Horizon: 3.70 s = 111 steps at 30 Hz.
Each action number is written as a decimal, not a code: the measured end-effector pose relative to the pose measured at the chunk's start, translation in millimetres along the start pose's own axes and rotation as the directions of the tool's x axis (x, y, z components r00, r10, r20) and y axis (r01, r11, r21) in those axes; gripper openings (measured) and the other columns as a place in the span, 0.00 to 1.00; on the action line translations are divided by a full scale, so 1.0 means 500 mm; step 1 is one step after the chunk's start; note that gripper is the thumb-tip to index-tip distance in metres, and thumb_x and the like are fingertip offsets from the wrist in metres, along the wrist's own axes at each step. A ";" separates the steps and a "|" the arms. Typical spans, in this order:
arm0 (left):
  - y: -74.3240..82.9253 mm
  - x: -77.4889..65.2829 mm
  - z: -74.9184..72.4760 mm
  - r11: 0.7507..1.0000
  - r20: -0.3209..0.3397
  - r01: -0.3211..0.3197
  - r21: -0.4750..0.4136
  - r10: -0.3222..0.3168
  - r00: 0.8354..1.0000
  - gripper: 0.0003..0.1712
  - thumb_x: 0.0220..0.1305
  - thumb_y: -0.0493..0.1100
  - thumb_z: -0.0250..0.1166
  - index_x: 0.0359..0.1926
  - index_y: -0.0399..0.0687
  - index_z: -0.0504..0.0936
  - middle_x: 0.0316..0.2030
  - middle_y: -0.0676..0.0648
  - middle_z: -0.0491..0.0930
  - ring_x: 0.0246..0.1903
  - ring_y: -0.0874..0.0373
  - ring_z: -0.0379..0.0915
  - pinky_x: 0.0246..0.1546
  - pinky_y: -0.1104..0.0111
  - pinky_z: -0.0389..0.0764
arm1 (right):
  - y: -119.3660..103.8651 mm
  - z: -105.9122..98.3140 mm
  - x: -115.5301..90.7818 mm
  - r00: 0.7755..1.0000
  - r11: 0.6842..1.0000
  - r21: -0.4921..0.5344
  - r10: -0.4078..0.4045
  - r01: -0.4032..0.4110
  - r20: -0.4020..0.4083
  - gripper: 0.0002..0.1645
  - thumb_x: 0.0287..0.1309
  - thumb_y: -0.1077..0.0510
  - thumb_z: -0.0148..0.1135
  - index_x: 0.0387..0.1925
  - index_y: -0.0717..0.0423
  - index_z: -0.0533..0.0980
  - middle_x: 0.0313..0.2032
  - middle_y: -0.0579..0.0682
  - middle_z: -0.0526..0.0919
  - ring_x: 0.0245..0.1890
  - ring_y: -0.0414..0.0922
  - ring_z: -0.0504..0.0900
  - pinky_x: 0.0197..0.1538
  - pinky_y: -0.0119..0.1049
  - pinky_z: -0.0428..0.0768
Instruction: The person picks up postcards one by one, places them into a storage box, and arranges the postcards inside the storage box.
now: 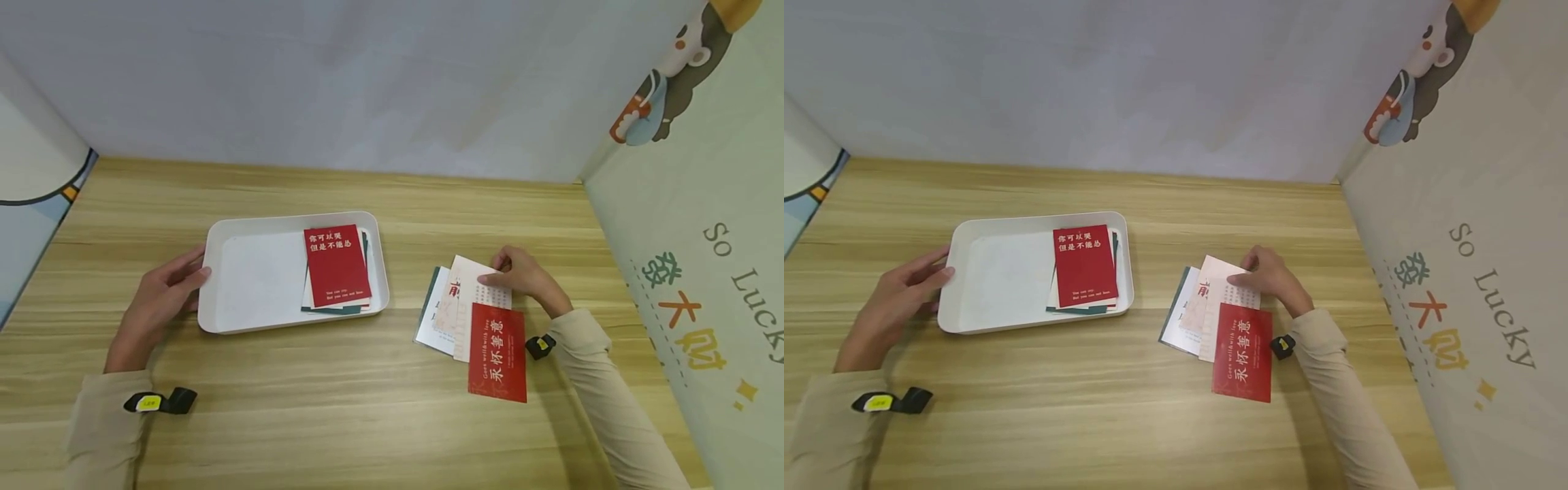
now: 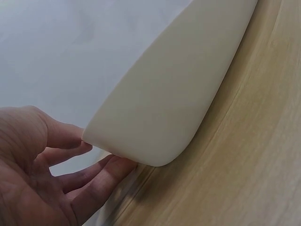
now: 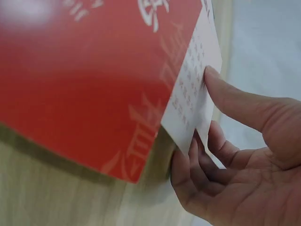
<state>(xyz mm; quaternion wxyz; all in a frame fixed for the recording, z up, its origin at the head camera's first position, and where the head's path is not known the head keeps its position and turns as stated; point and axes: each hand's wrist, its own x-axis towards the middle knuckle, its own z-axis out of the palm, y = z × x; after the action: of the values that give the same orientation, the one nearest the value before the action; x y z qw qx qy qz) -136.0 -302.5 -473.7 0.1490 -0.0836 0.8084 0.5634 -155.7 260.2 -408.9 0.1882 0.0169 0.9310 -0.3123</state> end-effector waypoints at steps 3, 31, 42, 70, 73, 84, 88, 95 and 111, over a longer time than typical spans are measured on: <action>0.000 0.000 0.001 1.000 -0.002 0.000 0.003 0.000 1.000 0.38 0.80 0.55 0.57 0.82 0.50 0.56 0.76 0.27 0.59 0.41 0.78 0.71 0.35 0.78 0.81 | 0.001 -0.008 0.001 0.999 1.000 0.026 0.008 -0.009 0.032 0.18 0.64 0.61 0.72 0.40 0.67 0.71 0.36 0.56 0.76 0.35 0.46 0.72 0.35 0.32 0.73; 0.002 0.002 -0.002 1.000 -0.002 0.017 0.023 -0.017 1.000 0.39 0.80 0.57 0.57 0.83 0.53 0.55 0.76 0.27 0.60 0.43 0.72 0.70 0.36 0.78 0.81 | 0.027 -0.058 0.030 0.994 0.864 0.501 -0.003 -0.055 0.113 0.14 0.76 0.59 0.60 0.56 0.64 0.74 0.34 0.44 0.91 0.33 0.41 0.90 0.40 0.35 0.87; 0.011 0.004 0.002 0.999 0.006 0.038 0.023 -0.038 0.999 0.39 0.80 0.57 0.56 0.83 0.55 0.55 0.78 0.30 0.58 0.46 0.69 0.68 0.37 0.79 0.80 | 0.016 -0.075 0.051 0.997 0.804 0.595 0.046 0.002 -0.066 0.11 0.74 0.60 0.62 0.53 0.61 0.74 0.31 0.38 0.89 0.31 0.36 0.88 0.41 0.33 0.87; 0.011 -0.005 -0.004 1.000 0.012 0.013 0.025 -0.014 1.000 0.38 0.81 0.55 0.55 0.83 0.53 0.54 0.77 0.27 0.59 0.45 0.72 0.68 0.37 0.80 0.81 | -0.093 -0.038 0.085 0.970 0.773 0.609 -0.036 0.180 -0.241 0.09 0.71 0.64 0.65 0.49 0.62 0.79 0.35 0.44 0.86 0.33 0.38 0.86 0.38 0.36 0.88; 0.010 -0.005 -0.002 1.000 0.013 0.001 0.019 -0.001 1.000 0.38 0.81 0.54 0.55 0.83 0.52 0.54 0.76 0.26 0.60 0.45 0.72 0.68 0.36 0.80 0.81 | -0.114 -0.028 0.087 0.974 0.805 0.567 -0.058 0.176 -0.220 0.13 0.72 0.63 0.64 0.53 0.65 0.78 0.36 0.43 0.85 0.33 0.38 0.86 0.39 0.36 0.88; 0.015 0.000 0.001 1.000 0.000 -0.027 0.016 0.027 1.000 0.36 0.81 0.52 0.55 0.82 0.51 0.56 0.75 0.28 0.61 0.46 0.72 0.67 0.37 0.80 0.81 | -0.188 0.004 0.106 0.973 0.810 0.539 -0.176 0.230 -0.150 0.16 0.72 0.64 0.63 0.56 0.69 0.76 0.38 0.46 0.86 0.35 0.40 0.87 0.39 0.34 0.88; 0.019 0.000 0.002 0.999 0.000 -0.040 0.015 0.040 0.999 0.36 0.82 0.51 0.55 0.82 0.50 0.56 0.74 0.27 0.63 0.45 0.71 0.68 0.36 0.80 0.81 | -0.208 0.013 0.118 0.967 0.801 0.542 -0.216 0.253 -0.132 0.16 0.72 0.65 0.62 0.56 0.71 0.76 0.39 0.48 0.87 0.34 0.40 0.87 0.38 0.35 0.88; 0.013 -0.006 0.000 1.000 -0.007 -0.021 0.016 0.021 1.000 0.36 0.82 0.51 0.55 0.82 0.50 0.57 0.72 0.28 0.65 0.44 0.71 0.68 0.35 0.78 0.82 | -0.255 0.054 0.143 0.962 0.803 0.533 -0.257 0.266 -0.093 0.15 0.72 0.65 0.63 0.55 0.71 0.77 0.39 0.53 0.87 0.33 0.42 0.86 0.37 0.36 0.88; 0.020 -0.010 0.000 0.999 -0.003 -0.013 0.041 0.013 1.000 0.35 0.82 0.52 0.55 0.82 0.50 0.57 0.73 0.27 0.64 0.45 0.69 0.68 0.36 0.79 0.81 | -0.324 0.151 0.205 0.928 0.845 0.439 -0.368 0.306 0.062 0.13 0.72 0.65 0.63 0.53 0.69 0.79 0.44 0.64 0.87 0.34 0.44 0.85 0.35 0.39 0.87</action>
<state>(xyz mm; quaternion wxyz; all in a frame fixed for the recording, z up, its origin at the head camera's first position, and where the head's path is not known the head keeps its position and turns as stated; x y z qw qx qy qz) -134.4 -299.0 -463.1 0.1459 -0.0763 0.8206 0.5473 -249.3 76.8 -408.0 0.1885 -0.1295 0.8137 -0.5344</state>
